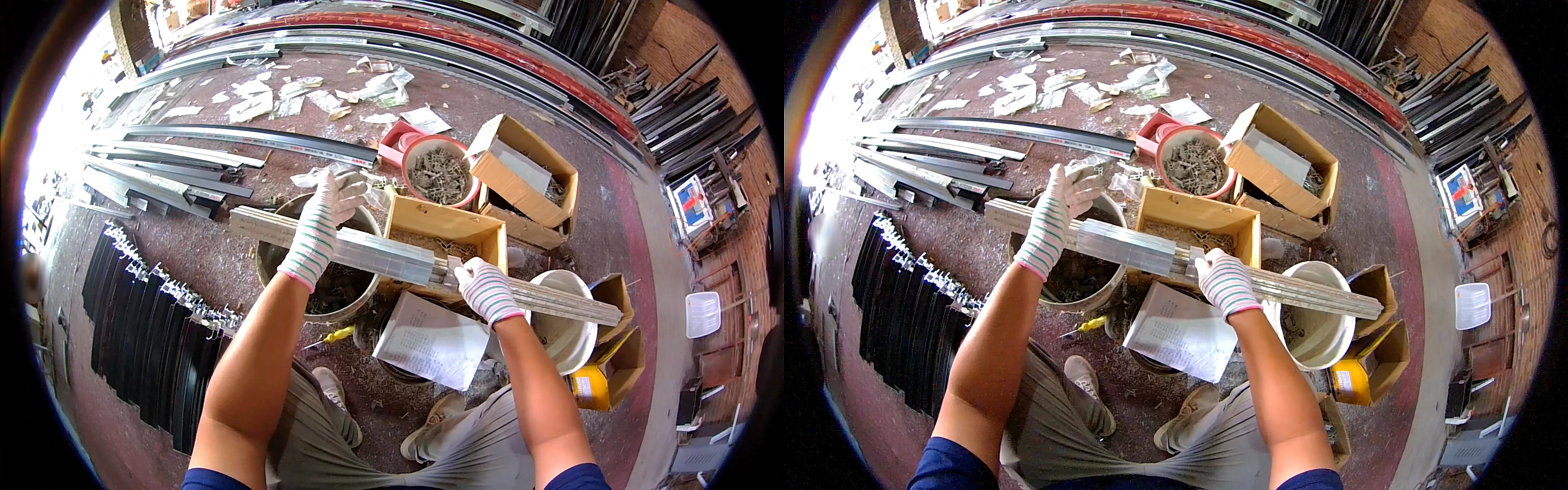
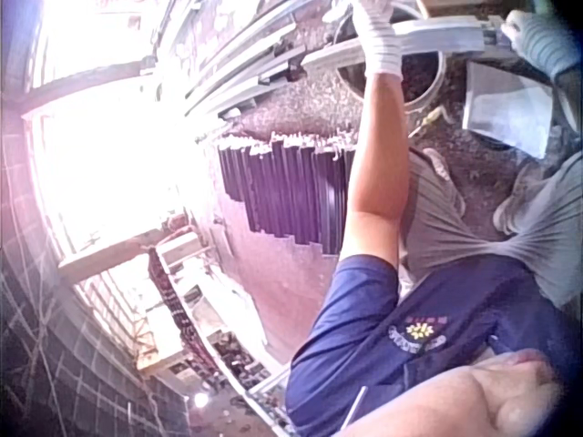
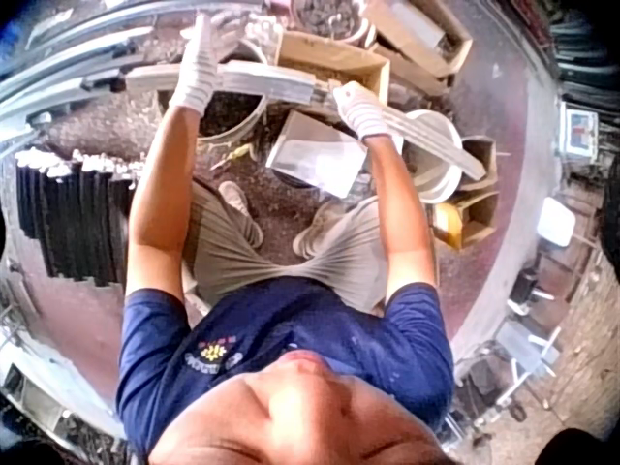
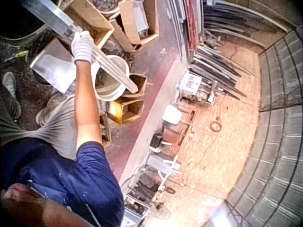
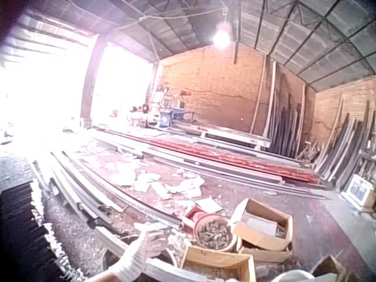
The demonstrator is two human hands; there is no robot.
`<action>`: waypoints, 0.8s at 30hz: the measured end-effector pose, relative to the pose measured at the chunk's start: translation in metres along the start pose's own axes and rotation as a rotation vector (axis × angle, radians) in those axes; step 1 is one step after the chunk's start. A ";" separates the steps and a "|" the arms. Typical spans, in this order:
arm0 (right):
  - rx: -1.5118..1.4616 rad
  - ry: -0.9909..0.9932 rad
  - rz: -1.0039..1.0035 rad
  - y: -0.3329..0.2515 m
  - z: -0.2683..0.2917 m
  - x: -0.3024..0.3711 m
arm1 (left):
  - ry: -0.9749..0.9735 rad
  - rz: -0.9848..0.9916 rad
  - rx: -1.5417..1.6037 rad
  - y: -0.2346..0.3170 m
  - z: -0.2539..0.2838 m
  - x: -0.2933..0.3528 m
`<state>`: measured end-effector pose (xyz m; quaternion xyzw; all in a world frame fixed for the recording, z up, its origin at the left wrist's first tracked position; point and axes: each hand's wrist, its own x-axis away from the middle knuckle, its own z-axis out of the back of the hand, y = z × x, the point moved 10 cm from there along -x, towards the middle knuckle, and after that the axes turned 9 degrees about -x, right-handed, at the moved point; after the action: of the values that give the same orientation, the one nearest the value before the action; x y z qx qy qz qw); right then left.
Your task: The person sits on the floor and assembles metal profiles by inserting small metal connectors into the grooves of the profiles. They repeatedly pick up connectors from a box and fit them into the profiles, occasionally adjusting the position of the profiles.
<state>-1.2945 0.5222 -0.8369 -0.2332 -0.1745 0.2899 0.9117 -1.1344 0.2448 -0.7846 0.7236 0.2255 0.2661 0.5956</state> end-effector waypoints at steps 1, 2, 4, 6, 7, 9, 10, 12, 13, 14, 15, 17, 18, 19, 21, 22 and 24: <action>-0.051 0.007 0.031 -0.007 -0.004 0.000 | -0.009 0.012 -0.015 -0.004 0.002 0.000; -0.102 0.013 0.062 -0.013 -0.008 0.000 | 0.030 0.014 -0.020 -0.009 0.007 0.000; -0.264 -0.035 0.110 -0.008 -0.024 -0.007 | 0.000 0.034 -0.167 -0.011 0.003 0.004; -0.330 -0.091 0.081 0.004 -0.038 -0.012 | 0.004 0.053 -0.313 -0.026 0.020 -0.002; -0.361 -0.118 0.062 0.007 -0.042 -0.012 | -0.001 0.050 -0.394 -0.027 0.024 -0.002; -0.304 -0.082 0.117 0.003 -0.034 -0.011 | -0.007 0.045 -0.557 -0.031 0.030 0.002; -0.281 -0.072 0.129 0.000 -0.029 -0.010 | 0.053 -0.002 -0.591 -0.029 0.036 0.004; -0.252 -0.064 0.152 -0.014 -0.029 -0.009 | 0.047 0.010 -0.724 -0.034 0.042 0.004; -0.220 -0.064 0.156 -0.021 -0.028 -0.005 | 0.047 0.017 -0.793 -0.035 0.046 0.005; -0.188 -0.064 0.160 -0.025 -0.024 0.000 | 0.037 0.049 -0.848 -0.041 0.048 0.006; -0.157 -0.063 0.166 -0.032 -0.021 0.003 | -0.040 0.115 -0.879 -0.045 0.043 0.006; -0.178 -0.060 0.125 -0.027 -0.026 0.002 | -0.025 0.080 -0.967 -0.037 0.039 0.011; -0.180 -0.052 0.120 -0.029 -0.026 0.004 | -0.005 0.122 -0.975 -0.037 0.040 0.011; -0.183 -0.043 0.114 -0.030 -0.026 0.006 | -0.012 0.131 -0.989 -0.037 0.039 0.010; -0.180 -0.034 0.107 -0.032 -0.029 0.005 | -0.028 0.147 -1.018 -0.037 0.040 0.008; -0.176 -0.026 0.104 -0.032 -0.031 0.005 | -0.059 0.119 -1.049 -0.036 0.037 0.007; -0.199 -0.020 0.106 -0.037 -0.036 0.007 | -0.023 0.116 -1.147 -0.034 0.042 0.007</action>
<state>-1.2566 0.4878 -0.8457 -0.3283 -0.1991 0.3211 0.8657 -1.1017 0.2248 -0.8234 0.2988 -0.0017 0.3703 0.8796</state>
